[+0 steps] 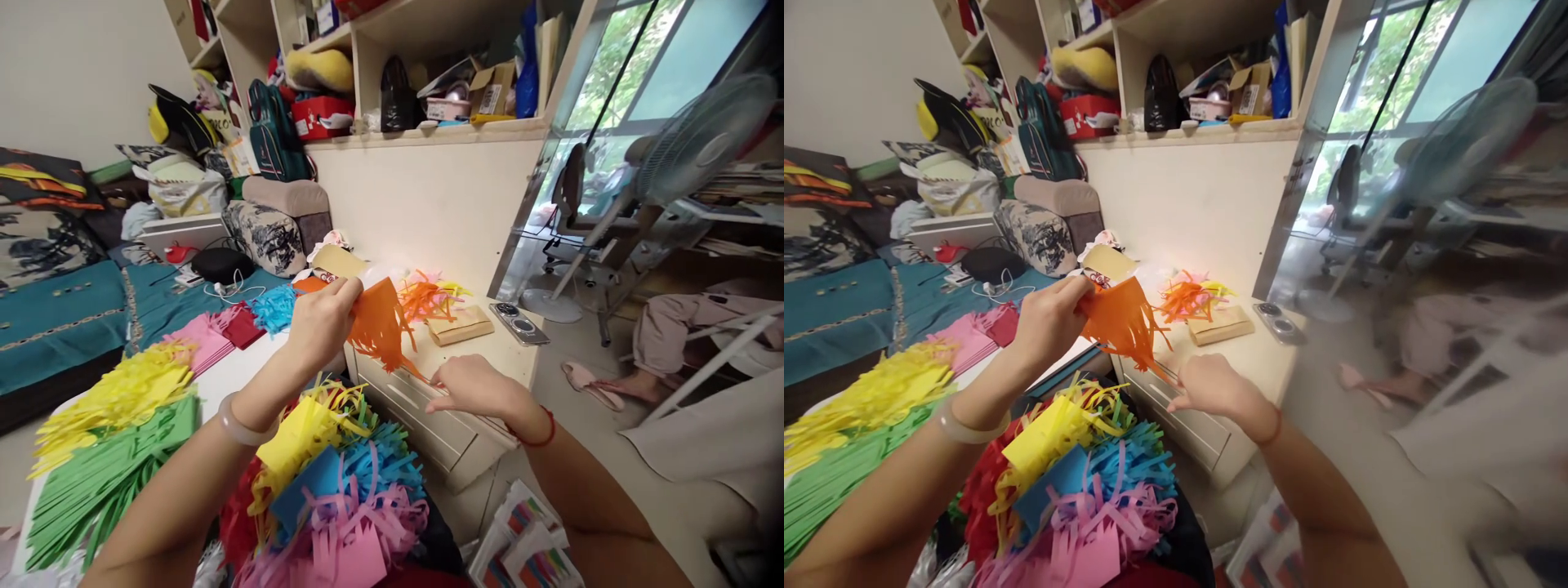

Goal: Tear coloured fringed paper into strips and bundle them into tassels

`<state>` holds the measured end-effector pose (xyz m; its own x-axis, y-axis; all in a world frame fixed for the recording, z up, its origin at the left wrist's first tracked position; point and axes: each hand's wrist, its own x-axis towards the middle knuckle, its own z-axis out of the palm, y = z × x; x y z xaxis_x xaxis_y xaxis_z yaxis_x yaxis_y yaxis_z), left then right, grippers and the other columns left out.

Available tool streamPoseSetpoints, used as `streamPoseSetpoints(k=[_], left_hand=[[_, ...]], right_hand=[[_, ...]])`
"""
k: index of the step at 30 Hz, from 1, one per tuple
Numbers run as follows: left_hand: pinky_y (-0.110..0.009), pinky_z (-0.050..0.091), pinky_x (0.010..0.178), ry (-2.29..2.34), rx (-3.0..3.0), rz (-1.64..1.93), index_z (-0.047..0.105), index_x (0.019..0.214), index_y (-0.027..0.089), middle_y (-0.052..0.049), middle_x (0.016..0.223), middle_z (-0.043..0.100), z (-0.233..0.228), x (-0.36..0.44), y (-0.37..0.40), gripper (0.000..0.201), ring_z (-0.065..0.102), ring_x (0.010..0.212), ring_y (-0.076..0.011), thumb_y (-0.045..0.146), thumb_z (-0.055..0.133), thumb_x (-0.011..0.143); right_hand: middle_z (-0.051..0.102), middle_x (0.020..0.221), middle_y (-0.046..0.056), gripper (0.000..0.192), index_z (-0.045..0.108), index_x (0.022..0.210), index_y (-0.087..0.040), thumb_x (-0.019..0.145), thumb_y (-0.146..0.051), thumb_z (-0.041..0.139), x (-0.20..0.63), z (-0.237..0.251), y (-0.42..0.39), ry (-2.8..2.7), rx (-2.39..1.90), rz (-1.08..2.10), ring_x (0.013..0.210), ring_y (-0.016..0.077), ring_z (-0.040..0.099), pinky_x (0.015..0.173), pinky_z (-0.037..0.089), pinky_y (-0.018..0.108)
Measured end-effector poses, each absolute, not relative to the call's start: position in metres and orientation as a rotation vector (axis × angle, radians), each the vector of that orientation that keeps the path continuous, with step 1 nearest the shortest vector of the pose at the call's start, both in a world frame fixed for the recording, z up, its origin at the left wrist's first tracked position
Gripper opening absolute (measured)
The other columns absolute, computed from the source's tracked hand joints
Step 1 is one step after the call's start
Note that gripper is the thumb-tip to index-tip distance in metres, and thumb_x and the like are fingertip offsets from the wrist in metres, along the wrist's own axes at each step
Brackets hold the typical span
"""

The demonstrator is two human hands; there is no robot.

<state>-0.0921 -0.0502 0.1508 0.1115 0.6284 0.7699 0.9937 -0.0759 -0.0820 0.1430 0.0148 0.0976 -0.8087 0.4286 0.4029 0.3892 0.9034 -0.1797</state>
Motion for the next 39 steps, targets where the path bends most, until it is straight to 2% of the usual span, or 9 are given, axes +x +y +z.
streamPoseSetpoints(k=[2,4,8,11,15,19,26,32,39], left_hand=[[-0.025,0.026,0.05,-1.678,-1.755,-0.788,0.057,0.08,0.018,-0.005,0.075,0.065,0.152,-0.088,-0.046,0.02,0.053,0.059,-0.0146,0.005,0.043,0.073],[-0.026,0.026,0.051,-1.727,-1.768,-0.808,0.057,0.082,0.018,-0.005,0.072,0.064,0.153,-0.081,-0.04,0.02,0.052,0.058,-0.0154,0.006,0.044,0.073],[-0.027,0.028,0.053,-1.744,-1.846,-0.828,0.056,0.08,0.018,-0.005,0.068,0.062,0.154,-0.071,-0.035,0.02,0.05,0.055,-0.0162,0.006,0.045,0.07],[-0.027,0.029,0.054,-1.757,-1.928,-0.838,0.055,0.077,0.019,-0.004,0.064,0.06,0.155,-0.077,-0.037,0.018,0.049,0.055,-0.016,0.006,0.045,0.067],[-0.024,0.03,0.054,-1.858,-1.976,-0.973,0.05,0.069,0.019,0.0,0.059,0.055,0.148,-0.099,-0.043,0.014,0.046,0.054,-0.0134,0.007,0.047,0.062],[-0.022,0.032,0.055,-2.007,-1.94,-1.104,0.047,0.067,0.019,0.002,0.06,0.055,0.126,-0.134,-0.049,0.013,0.048,0.055,-0.012,0.008,0.049,0.061],[-0.024,0.032,0.057,-2.301,-1.548,-1.065,0.048,0.07,0.02,0.001,0.064,0.053,0.066,-0.192,-0.069,0.005,0.048,0.06,-0.0148,0.016,0.051,0.068],[-0.024,0.036,0.063,-2.197,-1.511,-1.207,0.044,0.067,0.02,0.001,0.066,0.05,0.059,-0.199,-0.067,0.009,0.048,0.064,-0.0141,0.012,0.049,0.066],[-0.023,0.034,0.059,-2.02,-1.536,-1.308,0.044,0.063,0.019,0.003,0.061,0.048,0.064,-0.173,-0.044,0.011,0.046,0.059,-0.0126,0.01,0.05,0.061]], right_hand=[[0.058,0.054,0.001,0.033,0.07,0.098,-0.026,0.073,-0.047,0.072,0.147,0.109,0.001,-2.537,-0.719,0.179,0.06,0.0227,0.059,0.066,0.046,0.038],[0.069,0.093,0.008,0.059,0.05,0.132,-0.024,0.08,-0.045,0.066,0.133,0.123,-0.014,-2.276,-0.772,0.122,0.088,0.0285,0.064,0.081,0.048,0.044],[0.031,0.149,0.013,0.078,0.019,0.148,-0.014,0.081,-0.021,0.059,0.079,0.129,-0.005,-2.122,-0.595,0.063,0.139,0.0315,0.025,0.115,0.025,0.049],[0.03,0.15,0.012,0.079,0.023,0.147,-0.017,0.076,-0.012,0.056,0.052,0.119,0.036,-2.083,-0.559,0.22,0.139,0.0278,0.028,0.115,0.027,0.047],[0.06,0.123,0.01,0.075,0.028,0.145,-0.021,0.075,-0.011,0.055,0.034,0.108,0.084,-2.123,-0.459,0.704,0.102,0.0195,0.062,0.088,0.05,0.034],[0.068,0.092,0.005,0.06,0.049,0.131,-0.013,0.071,-0.005,0.051,0.012,0.105,0.105,-2.187,-0.558,0.766,0.076,0.0139,0.061,0.075,0.049,0.026],[0.068,0.103,0.004,0.057,0.064,0.112,-0.016,0.059,0.002,0.054,-0.016,0.087,0.117,-2.418,-0.618,0.722,0.085,0.0167,0.061,0.081,0.046,0.027],[0.071,0.087,0.004,0.035,0.071,0.092,-0.014,0.064,-0.002,0.054,0.007,0.086,0.121,-2.455,-0.609,0.81,0.079,0.0181,0.063,0.078,0.048,0.029],[0.069,0.103,0.007,0.045,0.065,0.109,-0.015,0.067,-0.006,0.052,0.076,0.092,0.147,-2.169,-0.546,1.138,0.086,0.015,0.065,0.081,0.052,0.028]])
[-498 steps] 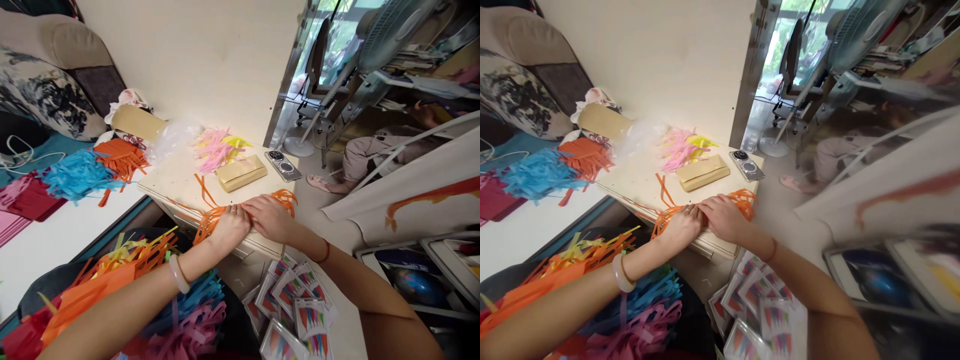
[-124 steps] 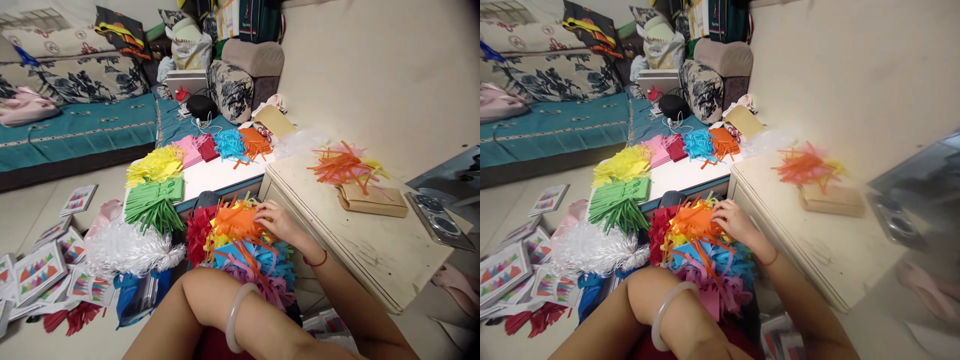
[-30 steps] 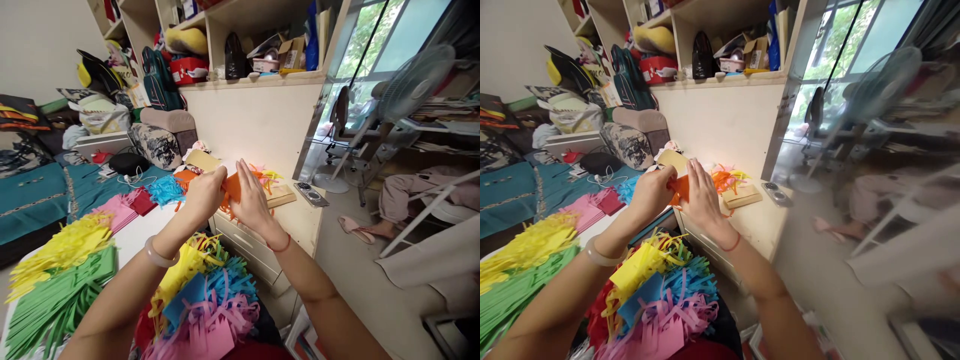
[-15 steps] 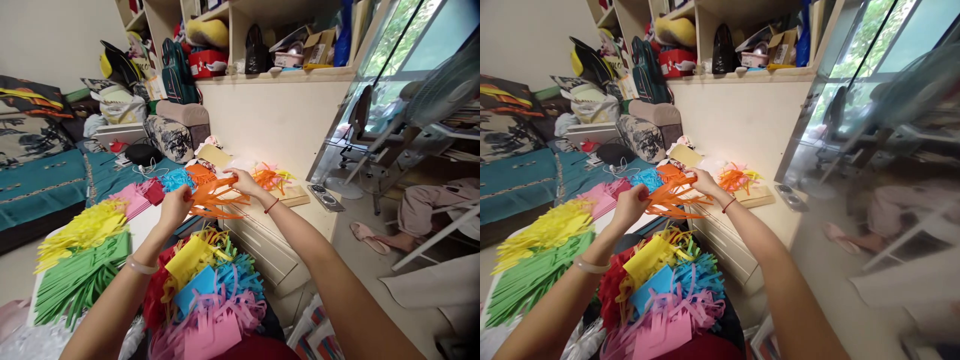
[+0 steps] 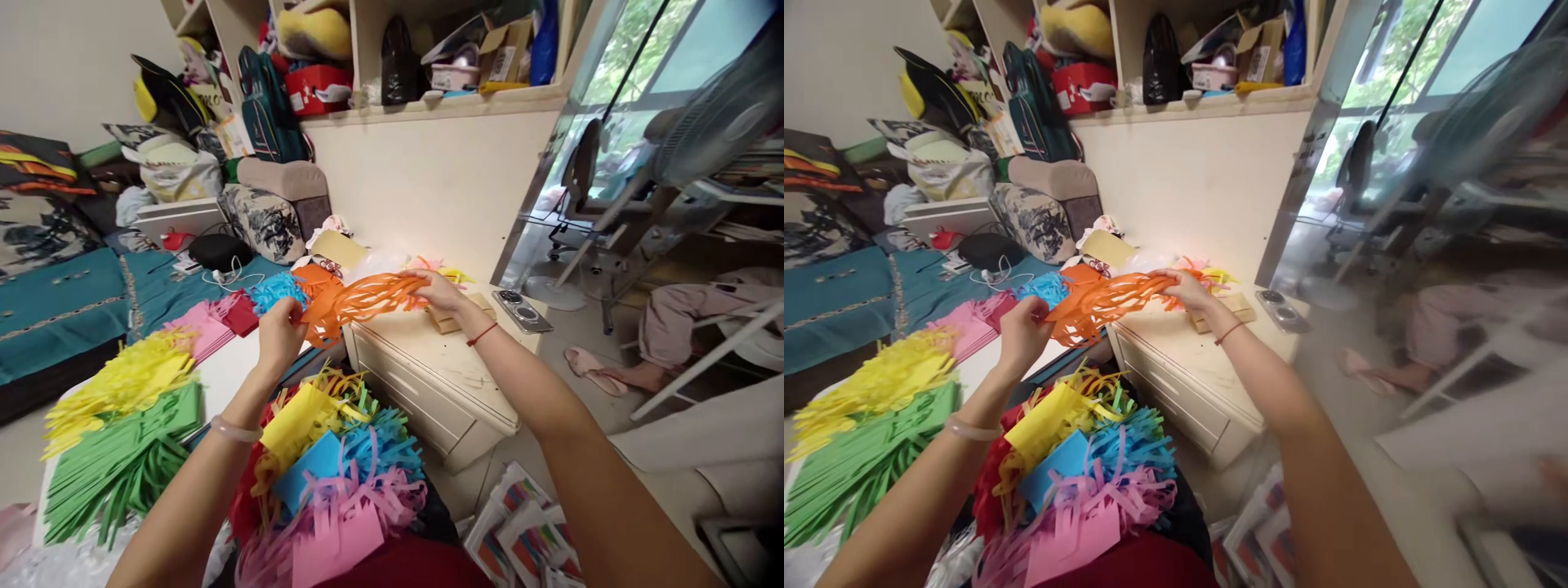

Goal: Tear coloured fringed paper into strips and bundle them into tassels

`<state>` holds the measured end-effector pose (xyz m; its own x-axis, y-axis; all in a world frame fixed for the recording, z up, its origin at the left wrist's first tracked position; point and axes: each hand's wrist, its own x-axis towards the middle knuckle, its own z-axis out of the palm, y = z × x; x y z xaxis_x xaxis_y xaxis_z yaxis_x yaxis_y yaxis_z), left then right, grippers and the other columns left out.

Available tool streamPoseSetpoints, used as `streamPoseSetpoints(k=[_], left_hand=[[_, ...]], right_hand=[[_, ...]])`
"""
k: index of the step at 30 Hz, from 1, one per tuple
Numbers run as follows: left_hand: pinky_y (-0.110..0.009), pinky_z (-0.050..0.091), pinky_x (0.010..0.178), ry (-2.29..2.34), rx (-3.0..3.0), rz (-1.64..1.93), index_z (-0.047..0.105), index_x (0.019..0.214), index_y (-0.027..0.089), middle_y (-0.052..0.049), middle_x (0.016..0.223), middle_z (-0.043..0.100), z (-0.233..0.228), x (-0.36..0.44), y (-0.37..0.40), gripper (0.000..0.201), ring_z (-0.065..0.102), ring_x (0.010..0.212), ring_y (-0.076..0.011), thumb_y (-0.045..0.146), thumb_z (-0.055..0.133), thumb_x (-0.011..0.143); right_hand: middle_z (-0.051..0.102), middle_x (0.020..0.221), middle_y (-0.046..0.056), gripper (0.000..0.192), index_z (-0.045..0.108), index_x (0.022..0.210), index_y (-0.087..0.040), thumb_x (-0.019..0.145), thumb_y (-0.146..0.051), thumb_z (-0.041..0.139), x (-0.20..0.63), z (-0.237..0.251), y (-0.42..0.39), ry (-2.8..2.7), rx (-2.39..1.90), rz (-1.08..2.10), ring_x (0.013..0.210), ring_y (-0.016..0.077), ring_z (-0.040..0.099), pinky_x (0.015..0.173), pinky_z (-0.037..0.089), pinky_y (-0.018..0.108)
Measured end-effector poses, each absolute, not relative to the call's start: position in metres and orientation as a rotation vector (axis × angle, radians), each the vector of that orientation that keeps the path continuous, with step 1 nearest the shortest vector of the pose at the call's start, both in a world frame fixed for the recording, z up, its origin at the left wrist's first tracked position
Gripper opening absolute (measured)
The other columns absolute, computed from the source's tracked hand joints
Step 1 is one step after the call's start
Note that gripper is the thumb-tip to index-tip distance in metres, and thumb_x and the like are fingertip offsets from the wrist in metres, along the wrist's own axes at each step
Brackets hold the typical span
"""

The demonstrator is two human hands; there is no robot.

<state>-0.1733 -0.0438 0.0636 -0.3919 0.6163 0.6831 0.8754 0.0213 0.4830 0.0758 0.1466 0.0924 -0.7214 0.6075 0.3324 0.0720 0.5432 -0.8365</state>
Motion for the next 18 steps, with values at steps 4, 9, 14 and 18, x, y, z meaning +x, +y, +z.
streamPoseSetpoints(k=[4,9,14,18], left_hand=[[-0.023,0.032,0.056,-2.031,-1.602,-1.269,0.043,0.061,0.019,0.003,0.058,0.047,0.066,-0.16,-0.034,0.012,0.044,0.057,-0.0123,0.009,0.049,0.06],[-0.023,0.029,0.055,-2.037,-1.714,-1.134,0.042,0.063,0.019,0.003,0.059,0.047,0.078,-0.127,-0.025,0.014,0.042,0.056,-0.0126,0.007,0.047,0.058],[-0.023,0.028,0.055,-2.01,-1.823,-0.991,0.041,0.064,0.019,0.002,0.06,0.047,0.075,-0.12,-0.034,0.013,0.042,0.056,-0.0126,0.009,0.048,0.063],[-0.025,0.025,0.053,-2.108,-1.693,-0.813,0.047,0.067,0.019,0.001,0.063,0.052,0.06,-0.144,-0.05,0.008,0.044,0.057,-0.0142,0.014,0.051,0.071]], right_hand=[[0.066,0.109,0.011,0.041,0.065,0.108,-0.012,0.068,-0.008,0.056,0.114,0.093,0.148,-2.133,-0.805,0.834,0.102,0.0233,0.061,0.095,0.047,0.042],[0.043,0.142,0.015,0.069,0.042,0.137,-0.012,0.072,-0.025,0.063,0.069,0.089,0.081,-2.228,-0.591,0.346,0.133,0.0262,0.037,0.114,0.026,0.041],[0.047,0.14,0.015,0.075,0.029,0.144,-0.014,0.074,-0.009,0.054,-0.011,0.072,0.064,-2.453,-0.63,0.372,0.128,0.0269,0.045,0.107,0.034,0.045],[0.062,0.124,0.009,0.06,0.046,0.135,-0.018,0.077,-0.007,0.052,-0.019,0.069,0.096,-2.521,-0.677,0.5,0.109,0.0222,0.06,0.092,0.046,0.032]])
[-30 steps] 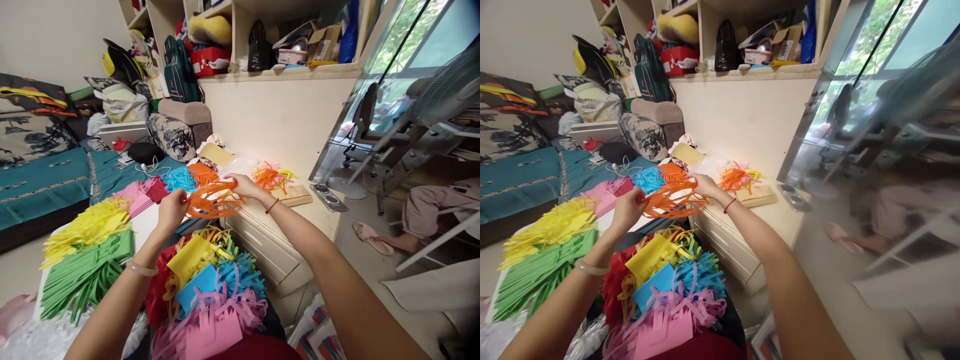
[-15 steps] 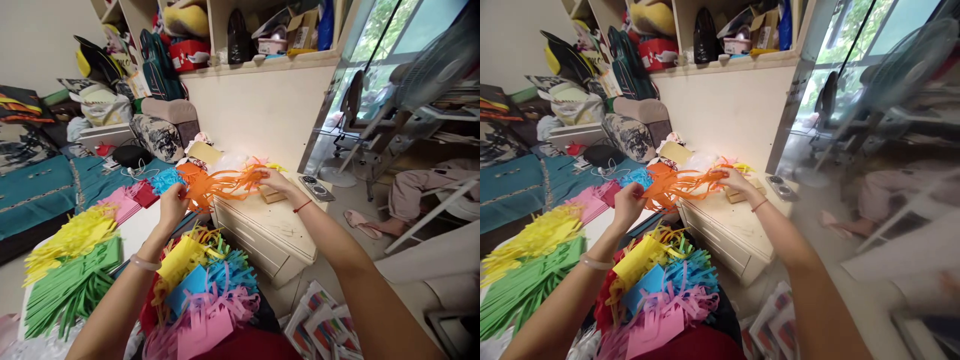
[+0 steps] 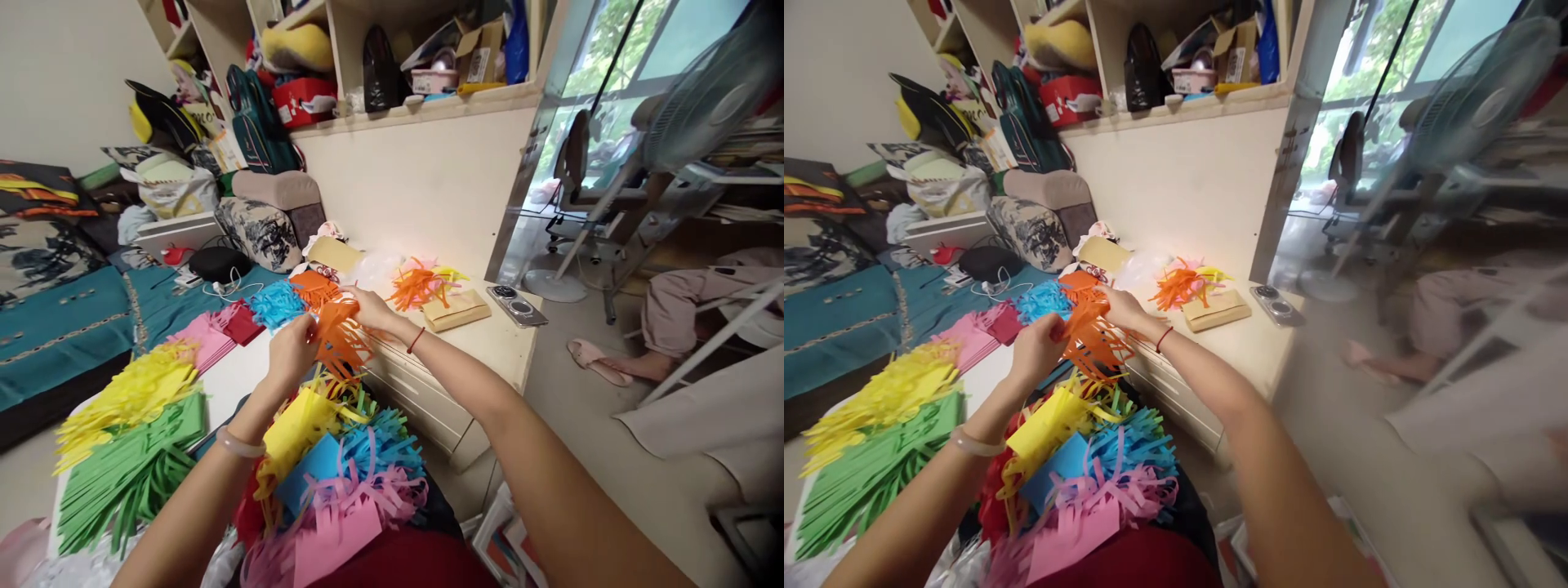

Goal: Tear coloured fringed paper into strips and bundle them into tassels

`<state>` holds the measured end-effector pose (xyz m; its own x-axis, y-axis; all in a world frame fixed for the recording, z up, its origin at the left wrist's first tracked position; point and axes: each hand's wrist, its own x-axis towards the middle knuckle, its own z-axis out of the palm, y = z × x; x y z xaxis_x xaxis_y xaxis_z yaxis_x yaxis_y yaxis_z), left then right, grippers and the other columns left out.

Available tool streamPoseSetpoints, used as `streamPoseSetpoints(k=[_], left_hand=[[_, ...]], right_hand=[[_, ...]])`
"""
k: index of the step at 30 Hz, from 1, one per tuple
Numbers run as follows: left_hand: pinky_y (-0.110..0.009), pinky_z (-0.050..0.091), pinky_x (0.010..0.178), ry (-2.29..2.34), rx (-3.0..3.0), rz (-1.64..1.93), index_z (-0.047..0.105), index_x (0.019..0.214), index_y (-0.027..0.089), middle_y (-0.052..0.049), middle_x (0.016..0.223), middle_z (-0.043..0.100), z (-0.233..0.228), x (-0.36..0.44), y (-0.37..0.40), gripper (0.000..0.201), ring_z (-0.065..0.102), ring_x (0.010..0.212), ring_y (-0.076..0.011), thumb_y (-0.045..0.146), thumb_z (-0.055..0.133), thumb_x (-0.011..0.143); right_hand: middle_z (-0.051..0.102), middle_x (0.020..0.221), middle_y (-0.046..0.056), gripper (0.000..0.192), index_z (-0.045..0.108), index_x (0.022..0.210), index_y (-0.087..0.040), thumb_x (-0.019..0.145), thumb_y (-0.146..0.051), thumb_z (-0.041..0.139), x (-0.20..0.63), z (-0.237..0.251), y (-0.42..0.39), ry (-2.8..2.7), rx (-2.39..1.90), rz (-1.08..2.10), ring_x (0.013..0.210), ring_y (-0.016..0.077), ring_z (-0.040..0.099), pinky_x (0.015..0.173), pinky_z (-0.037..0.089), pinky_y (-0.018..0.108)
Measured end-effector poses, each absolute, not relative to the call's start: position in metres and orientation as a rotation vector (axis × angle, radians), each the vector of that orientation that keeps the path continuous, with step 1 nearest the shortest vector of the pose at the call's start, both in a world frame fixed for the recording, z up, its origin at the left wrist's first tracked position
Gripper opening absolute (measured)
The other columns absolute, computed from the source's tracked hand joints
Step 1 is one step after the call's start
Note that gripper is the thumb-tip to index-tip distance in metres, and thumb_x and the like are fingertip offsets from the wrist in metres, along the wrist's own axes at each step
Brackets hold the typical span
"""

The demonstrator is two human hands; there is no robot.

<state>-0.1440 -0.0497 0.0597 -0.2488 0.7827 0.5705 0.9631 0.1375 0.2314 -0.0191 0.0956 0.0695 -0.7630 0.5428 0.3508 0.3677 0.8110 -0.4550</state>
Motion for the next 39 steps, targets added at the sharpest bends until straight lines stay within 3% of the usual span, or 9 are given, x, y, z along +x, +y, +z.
streamPoseSetpoints(k=[6,11,15,18,21,24,28,31,39], left_hand=[[-0.027,0.037,0.059,-2.033,-1.725,-0.805,0.05,0.07,0.019,-0.005,0.078,0.057,0.04,-0.13,-0.043,0.009,0.053,0.071,-0.0187,0.013,0.052,0.076],[-0.032,0.048,0.081,-1.747,-2.052,-0.897,0.056,0.082,0.016,-0.012,0.103,0.057,0.015,-0.05,-0.016,0.011,0.056,0.091,-0.021,0.007,0.051,0.078],[-0.037,0.046,0.096,-1.617,-2.375,-0.663,0.057,0.098,0.011,-0.017,0.12,0.055,-0.005,0.022,0.0,0.023,0.054,0.112,-0.024,0.002,0.043,0.083],[-0.038,0.043,0.101,-1.563,-2.522,-0.496,0.058,0.096,0.01,-0.018,0.117,0.059,-0.014,0.058,0.002,0.021,0.054,0.116,-0.0242,0.002,0.041,0.086],[-0.039,0.045,0.099,-1.554,-2.584,-0.439,0.058,0.093,0.008,-0.018,0.106,0.064,-0.017,0.076,0.0,0.02,0.06,0.109,-0.0243,0.001,0.041,0.086],[-0.042,0.046,0.097,-1.579,-2.61,-0.369,0.059,0.093,0.006,-0.021,0.099,0.065,-0.013,0.082,-0.004,0.021,0.062,0.105,-0.0266,0.0,0.04,0.086],[-0.044,0.048,0.093,-1.582,-2.632,-0.25,0.058,0.103,0.001,-0.026,0.102,0.064,-0.004,0.087,-0.008,0.026,0.063,0.103,-0.0302,0.0,0.04,0.085],[-0.044,0.048,0.094,-1.579,-2.643,-0.291,0.056,0.114,0.0,-0.027,0.11,0.063,-0.002,0.084,-0.01,0.033,0.062,0.106,-0.0295,0.0,0.041,0.083],[-0.043,0.044,0.1,-1.459,-2.836,-0.426,0.06,0.117,0.004,-0.021,0.124,0.06,-0.006,0.037,-0.009,0.036,0.057,0.114,-0.0296,0.006,0.049,0.082]], right_hand=[[0.064,0.12,0.009,0.06,0.052,0.13,-0.018,0.072,-0.002,0.053,0.035,0.085,0.107,-2.579,-0.704,0.408,0.103,0.0228,0.062,0.086,0.047,0.031],[0.059,0.129,0.007,0.06,0.051,0.132,-0.024,0.075,-0.004,0.051,0.131,0.095,0.109,-2.679,-0.894,0.022,0.114,0.0247,0.058,0.09,0.046,0.033],[0.064,0.121,0.008,0.048,0.059,0.122,-0.021,0.078,-0.005,0.05,0.222,0.083,0.112,-2.778,-1.128,-0.212,0.111,0.023,0.06,0.089,0.045,0.032],[0.069,0.107,0.011,0.038,0.064,0.113,-0.02,0.082,-0.005,0.049,0.285,0.074,0.106,-2.808,-1.581,-0.365,0.101,0.023,0.064,0.085,0.046,0.034],[0.069,0.095,0.021,0.035,0.064,0.111,-0.01,0.086,-0.005,0.04,0.327,0.074,0.084,-2.556,-2.061,-0.557,0.094,0.0321,0.065,0.082,0.045,0.048],[0.062,0.113,0.027,0.04,0.057,0.121,-0.004,0.087,-0.007,0.036,0.326,0.074,0.05,-2.435,-1.875,-0.694,0.109,0.0369,0.058,0.09,0.04,0.057],[0.042,0.143,0.019,0.06,0.043,0.136,-0.006,0.079,-0.024,0.05,0.274,0.047,0.011,-2.82,-0.978,-0.163,0.134,0.0288,0.037,0.108,0.037,0.045],[0.038,0.144,0.022,0.069,0.036,0.14,0.0,0.075,-0.019,0.049,0.242,0.015,0.002,-2.773,-0.896,0.077,0.136,0.0287,0.035,0.109,0.037,0.047],[0.055,0.133,0.013,0.039,0.058,0.125,-0.011,0.088,-0.017,0.046,0.262,-0.014,0.023,-2.737,-0.837,0.208,0.128,0.0249,0.048,0.107,0.04,0.045]])
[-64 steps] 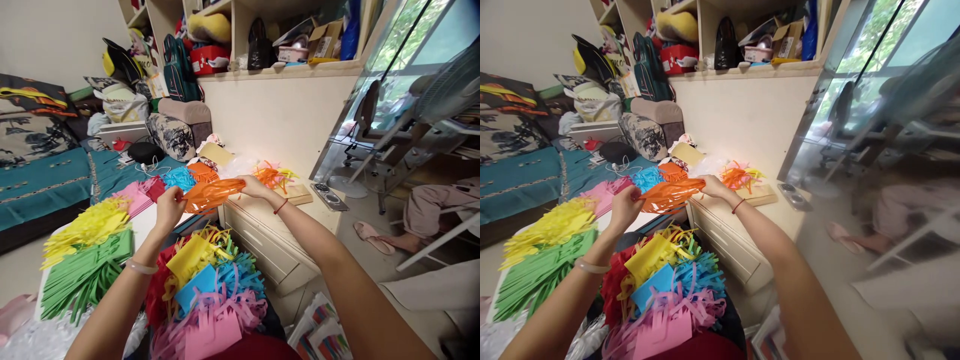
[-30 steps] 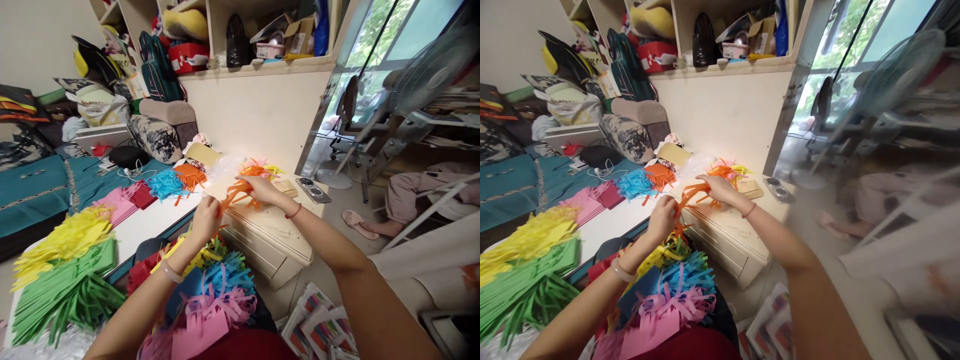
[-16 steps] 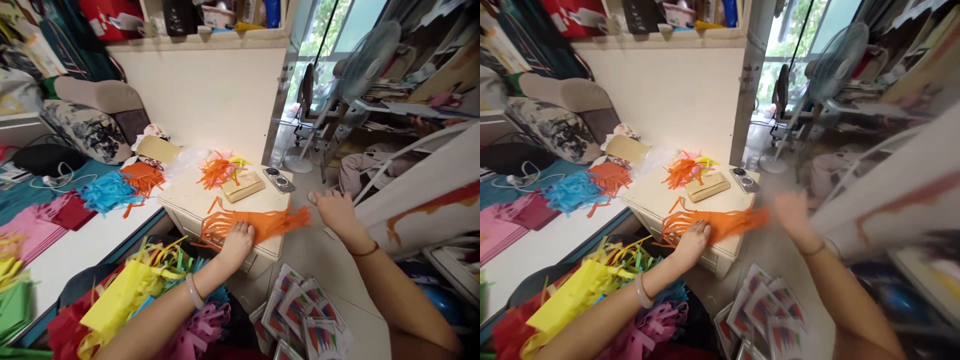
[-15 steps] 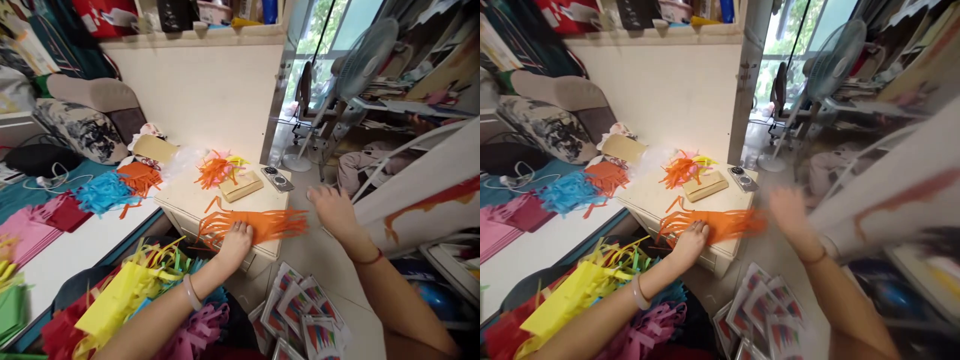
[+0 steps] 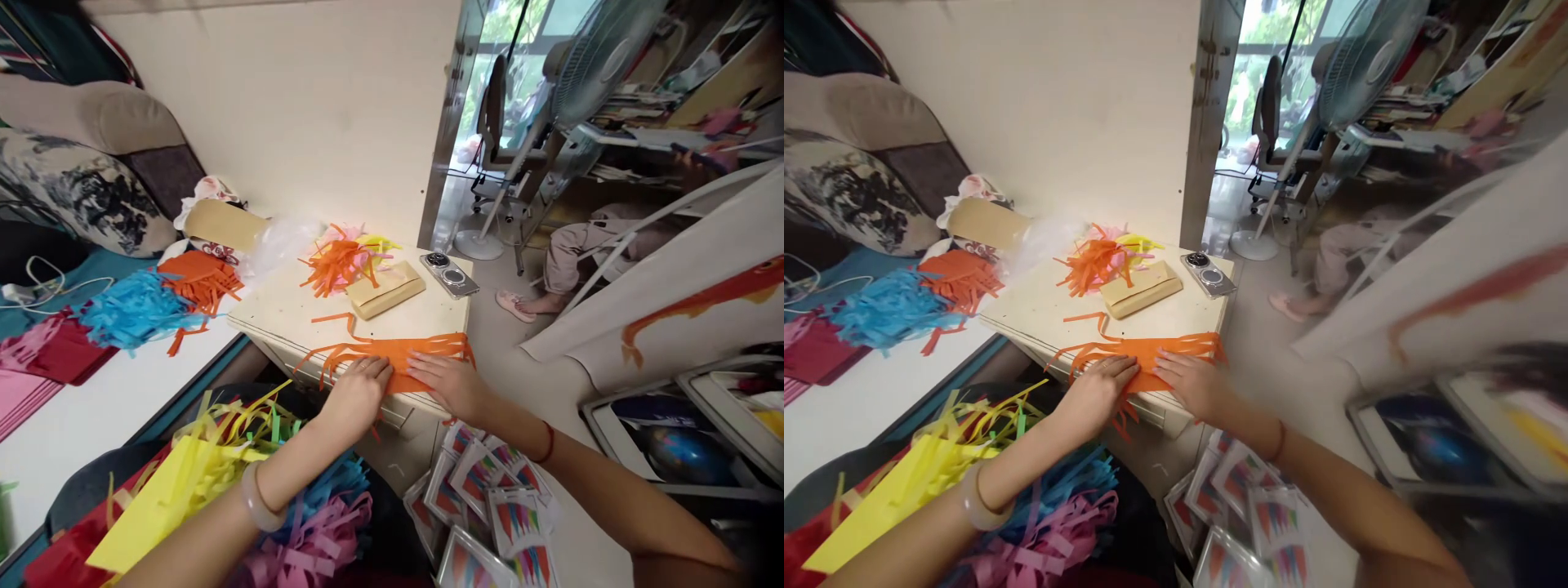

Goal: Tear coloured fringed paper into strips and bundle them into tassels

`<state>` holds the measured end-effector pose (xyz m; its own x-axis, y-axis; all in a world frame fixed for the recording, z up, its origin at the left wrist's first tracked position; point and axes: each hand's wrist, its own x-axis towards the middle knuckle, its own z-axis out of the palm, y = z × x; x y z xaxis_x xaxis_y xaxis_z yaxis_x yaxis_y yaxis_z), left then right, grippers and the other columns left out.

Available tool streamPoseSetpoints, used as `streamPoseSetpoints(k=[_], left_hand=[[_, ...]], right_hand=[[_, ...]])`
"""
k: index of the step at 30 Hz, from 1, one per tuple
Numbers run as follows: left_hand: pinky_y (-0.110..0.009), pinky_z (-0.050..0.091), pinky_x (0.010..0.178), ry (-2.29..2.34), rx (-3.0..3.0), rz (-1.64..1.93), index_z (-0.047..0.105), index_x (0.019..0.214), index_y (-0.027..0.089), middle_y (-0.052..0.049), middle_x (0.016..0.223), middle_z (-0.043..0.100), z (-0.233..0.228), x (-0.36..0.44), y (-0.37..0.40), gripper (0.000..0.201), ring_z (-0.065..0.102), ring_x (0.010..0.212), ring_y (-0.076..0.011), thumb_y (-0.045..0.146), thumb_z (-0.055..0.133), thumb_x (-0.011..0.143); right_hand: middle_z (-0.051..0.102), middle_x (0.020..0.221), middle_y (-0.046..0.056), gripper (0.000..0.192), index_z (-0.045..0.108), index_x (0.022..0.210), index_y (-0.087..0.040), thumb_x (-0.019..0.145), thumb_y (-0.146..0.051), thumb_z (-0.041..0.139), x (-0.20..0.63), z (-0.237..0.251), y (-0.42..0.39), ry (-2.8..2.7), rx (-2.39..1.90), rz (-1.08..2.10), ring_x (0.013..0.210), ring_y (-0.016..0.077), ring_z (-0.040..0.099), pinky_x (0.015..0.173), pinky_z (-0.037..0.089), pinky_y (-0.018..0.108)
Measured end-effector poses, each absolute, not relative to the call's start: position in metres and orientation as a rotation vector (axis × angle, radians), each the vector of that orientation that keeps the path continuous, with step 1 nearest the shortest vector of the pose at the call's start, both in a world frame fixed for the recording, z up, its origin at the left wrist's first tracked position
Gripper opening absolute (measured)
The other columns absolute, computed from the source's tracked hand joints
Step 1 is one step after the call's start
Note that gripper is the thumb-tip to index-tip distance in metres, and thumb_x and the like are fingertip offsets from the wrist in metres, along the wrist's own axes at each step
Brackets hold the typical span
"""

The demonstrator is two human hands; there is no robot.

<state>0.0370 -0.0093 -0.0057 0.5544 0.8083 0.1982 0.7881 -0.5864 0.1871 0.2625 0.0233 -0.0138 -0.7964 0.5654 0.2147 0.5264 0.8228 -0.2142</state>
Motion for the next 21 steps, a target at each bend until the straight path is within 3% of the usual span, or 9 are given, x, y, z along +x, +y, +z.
streamPoseSetpoints(k=[3,5,9,15,18,21], left_hand=[[-0.039,0.047,0.095,1.332,2.537,0.547,0.067,0.106,0.01,-0.015,0.115,0.066,-0.001,0.017,-0.001,0.029,0.061,0.106,-0.0254,0.01,0.05,0.083],[-0.033,0.049,0.09,1.287,2.399,0.616,0.072,0.088,0.015,-0.01,0.107,0.069,0.003,0.009,0.008,0.021,0.064,0.098,-0.0207,0.014,0.051,0.085],[-0.025,0.049,0.075,1.322,2.201,0.62,0.063,0.057,0.017,-0.005,0.093,0.068,0.01,0.003,0.028,0.031,0.065,0.08,-0.0151,0.022,0.053,0.085],[-0.027,0.044,0.064,1.491,2.221,0.389,0.063,0.063,0.016,-0.004,0.07,0.06,0.015,0.007,0.047,0.022,0.057,0.063,-0.0159,0.023,0.054,0.081],[-0.028,0.045,0.066,1.474,2.302,0.386,0.059,0.063,0.016,-0.005,0.077,0.058,0.014,0.008,0.046,0.016,0.056,0.066,-0.0163,0.022,0.058,0.078],[-0.029,0.047,0.07,1.35,2.291,0.489,0.06,0.073,0.017,-0.007,0.089,0.056,0.012,0.004,0.038,0.008,0.059,0.073,-0.0167,0.02,0.056,0.079]], right_hand=[[0.066,0.118,0.008,0.029,0.066,0.112,-0.016,0.091,-0.023,0.048,0.271,-0.005,0.035,-2.633,-0.822,0.426,0.119,0.0214,0.055,0.102,0.044,0.039],[0.072,0.102,0.006,0.023,0.071,0.098,-0.018,0.09,-0.027,0.052,0.27,0.003,0.042,-2.524,-0.895,0.569,0.106,0.0194,0.06,0.094,0.048,0.034],[0.068,0.076,0.003,0.026,0.066,0.07,-0.016,0.088,-0.032,0.055,0.259,0.012,0.058,-2.397,-1.228,0.616,0.07,0.0142,0.059,0.067,0.045,0.026],[0.06,0.069,0.001,0.027,0.06,0.065,-0.015,0.086,-0.031,0.057,0.252,0.009,0.072,-2.452,-1.322,0.519,0.062,0.0113,0.05,0.058,0.035,0.023],[0.06,0.071,0.002,0.023,0.061,0.067,-0.015,0.084,-0.031,0.061,0.253,0.008,0.068,-2.475,-1.333,0.471,0.063,0.0122,0.05,0.058,0.035,0.024],[0.062,0.082,0.005,0.018,0.067,0.077,-0.016,0.085,-0.031,0.061,0.257,0.007,0.058,-2.5,-1.157,0.397,0.076,0.0157,0.055,0.07,0.041,0.027]])
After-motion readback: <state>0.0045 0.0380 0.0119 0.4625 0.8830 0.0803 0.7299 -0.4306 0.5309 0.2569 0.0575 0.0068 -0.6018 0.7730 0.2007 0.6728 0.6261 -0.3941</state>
